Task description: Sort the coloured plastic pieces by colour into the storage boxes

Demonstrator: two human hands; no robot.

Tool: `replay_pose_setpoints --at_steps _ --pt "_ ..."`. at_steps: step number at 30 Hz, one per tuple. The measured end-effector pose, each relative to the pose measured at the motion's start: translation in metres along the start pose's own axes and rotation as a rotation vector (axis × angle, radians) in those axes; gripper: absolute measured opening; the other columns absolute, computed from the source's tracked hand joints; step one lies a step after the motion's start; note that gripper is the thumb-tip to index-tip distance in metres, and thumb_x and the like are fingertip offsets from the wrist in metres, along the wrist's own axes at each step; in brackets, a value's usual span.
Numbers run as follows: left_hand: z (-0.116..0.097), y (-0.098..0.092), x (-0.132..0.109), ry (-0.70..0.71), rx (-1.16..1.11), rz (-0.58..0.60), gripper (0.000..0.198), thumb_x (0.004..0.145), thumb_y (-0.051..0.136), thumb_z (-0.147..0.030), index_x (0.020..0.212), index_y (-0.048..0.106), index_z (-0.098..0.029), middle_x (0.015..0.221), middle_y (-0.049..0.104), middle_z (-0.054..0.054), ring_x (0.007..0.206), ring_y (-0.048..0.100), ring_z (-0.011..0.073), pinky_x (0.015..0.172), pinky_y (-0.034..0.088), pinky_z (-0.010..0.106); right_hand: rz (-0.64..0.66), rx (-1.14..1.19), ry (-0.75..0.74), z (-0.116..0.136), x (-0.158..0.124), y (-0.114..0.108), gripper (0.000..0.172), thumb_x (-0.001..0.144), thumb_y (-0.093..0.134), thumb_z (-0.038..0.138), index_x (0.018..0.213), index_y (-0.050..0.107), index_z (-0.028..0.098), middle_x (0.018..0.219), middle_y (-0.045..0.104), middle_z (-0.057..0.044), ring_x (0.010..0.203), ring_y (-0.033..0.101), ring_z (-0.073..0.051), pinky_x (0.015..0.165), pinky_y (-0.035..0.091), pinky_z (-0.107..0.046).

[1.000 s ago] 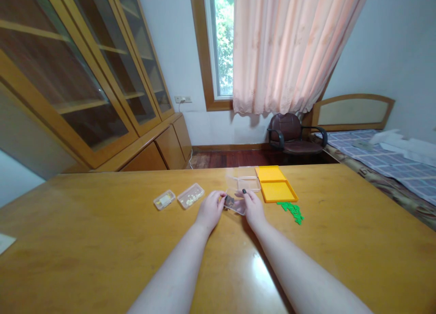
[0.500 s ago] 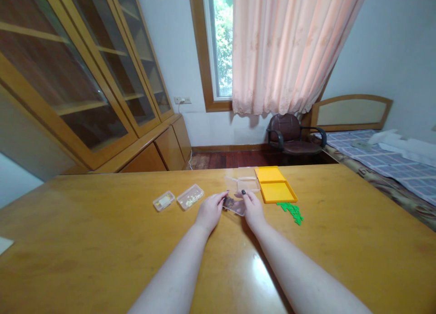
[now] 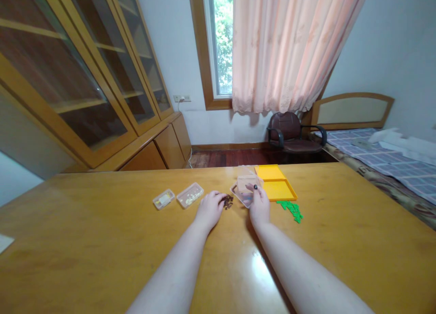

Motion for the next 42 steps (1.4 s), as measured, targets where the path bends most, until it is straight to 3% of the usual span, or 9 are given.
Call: replay_pose_setpoints --at_steps 5,7,11,15,19,31,35,38,42 --pt "-0.004 0.004 -0.002 0.024 0.097 0.061 0.027 0.085 0.048 -0.028 0.106 0.065 -0.027 0.111 0.059 0.006 0.103 0.053 0.0208 0.093 0.040 0.037 0.018 0.003 0.018 -0.003 0.000 0.002 0.044 0.075 0.052 0.055 0.095 0.058 0.016 0.107 0.064 -0.013 0.068 0.062 -0.017 0.046 0.047 -0.025" --pt "-0.009 0.005 -0.003 0.041 0.125 0.073 0.033 0.084 0.050 -0.032 0.115 0.059 -0.028 0.124 0.054 0.007 0.113 0.048 0.0240 0.098 0.036 0.041 0.020 0.007 0.017 -0.004 0.000 0.002 0.044 0.075 0.052 0.055 0.095 0.058 0.016 0.108 0.064 -0.013 0.068 0.062 -0.017 0.047 0.047 -0.025" --pt "-0.027 0.022 -0.009 0.148 0.161 0.203 0.056 0.081 0.052 -0.046 0.134 0.040 -0.030 0.146 0.030 0.006 0.135 0.023 0.0286 0.109 0.013 0.053 0.017 0.019 0.001 -0.004 0.000 0.000 0.045 0.076 0.052 0.054 0.097 0.059 0.016 0.108 0.064 -0.013 0.068 0.062 -0.017 0.049 0.048 -0.026" --pt "-0.033 0.045 -0.015 0.198 0.180 0.323 0.063 0.085 0.041 -0.054 0.139 0.030 -0.026 0.147 0.027 0.008 0.138 0.016 0.0265 0.110 0.002 0.055 0.013 0.032 -0.008 -0.004 0.000 -0.001 0.045 0.076 0.052 0.054 0.099 0.059 0.016 0.110 0.064 -0.013 0.068 0.062 -0.016 0.051 0.048 -0.025" --pt "-0.028 0.049 -0.014 0.184 0.187 0.317 0.066 0.085 0.038 -0.056 0.141 0.028 -0.021 0.147 0.027 0.010 0.137 0.019 0.0258 0.112 0.006 0.052 0.010 0.023 -0.006 -0.002 -0.001 0.000 0.045 0.077 0.051 0.054 0.098 0.059 0.015 0.110 0.064 -0.013 0.068 0.062 -0.016 0.050 0.047 -0.025" --pt "-0.012 0.036 -0.016 0.013 0.186 0.300 0.062 0.084 0.043 -0.049 0.137 0.036 -0.018 0.145 0.030 0.014 0.135 0.023 0.0298 0.109 0.017 0.053 0.017 0.017 0.024 -0.003 -0.001 0.001 0.046 0.074 0.053 0.056 0.096 0.059 0.016 0.107 0.065 -0.013 0.068 0.062 -0.017 0.048 0.047 -0.026" --pt "-0.002 0.015 -0.006 -0.020 0.130 0.167 0.050 0.085 0.045 -0.038 0.130 0.045 -0.017 0.139 0.041 0.014 0.129 0.036 0.0278 0.106 0.027 0.047 0.018 0.031 0.023 -0.002 0.000 0.002 0.045 0.073 0.054 0.055 0.095 0.059 0.016 0.106 0.065 -0.013 0.066 0.062 -0.016 0.047 0.046 -0.025" --pt "0.013 -0.004 0.002 -0.111 0.099 0.033 0.033 0.086 0.043 -0.024 0.114 0.057 -0.016 0.118 0.060 0.012 0.109 0.054 0.0226 0.095 0.039 0.037 0.018 0.041 0.024 -0.003 0.000 0.002 0.044 0.073 0.054 0.055 0.093 0.058 0.016 0.105 0.065 -0.012 0.065 0.061 -0.016 0.045 0.045 -0.024" --pt "0.017 -0.008 0.006 -0.107 0.098 -0.004 0.025 0.084 0.046 -0.019 0.101 0.064 -0.019 0.100 0.064 0.007 0.095 0.056 0.0193 0.088 0.042 0.033 0.021 0.035 0.031 -0.005 0.001 0.002 0.046 0.072 0.055 0.056 0.093 0.058 0.016 0.105 0.065 -0.012 0.065 0.061 -0.016 0.044 0.045 -0.024"
Point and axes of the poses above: each hand's wrist, its own x-axis towards the middle knuckle, its own y-axis out of the palm, z = x × y, the point moved 8 cm from there along x, towards the middle knuckle
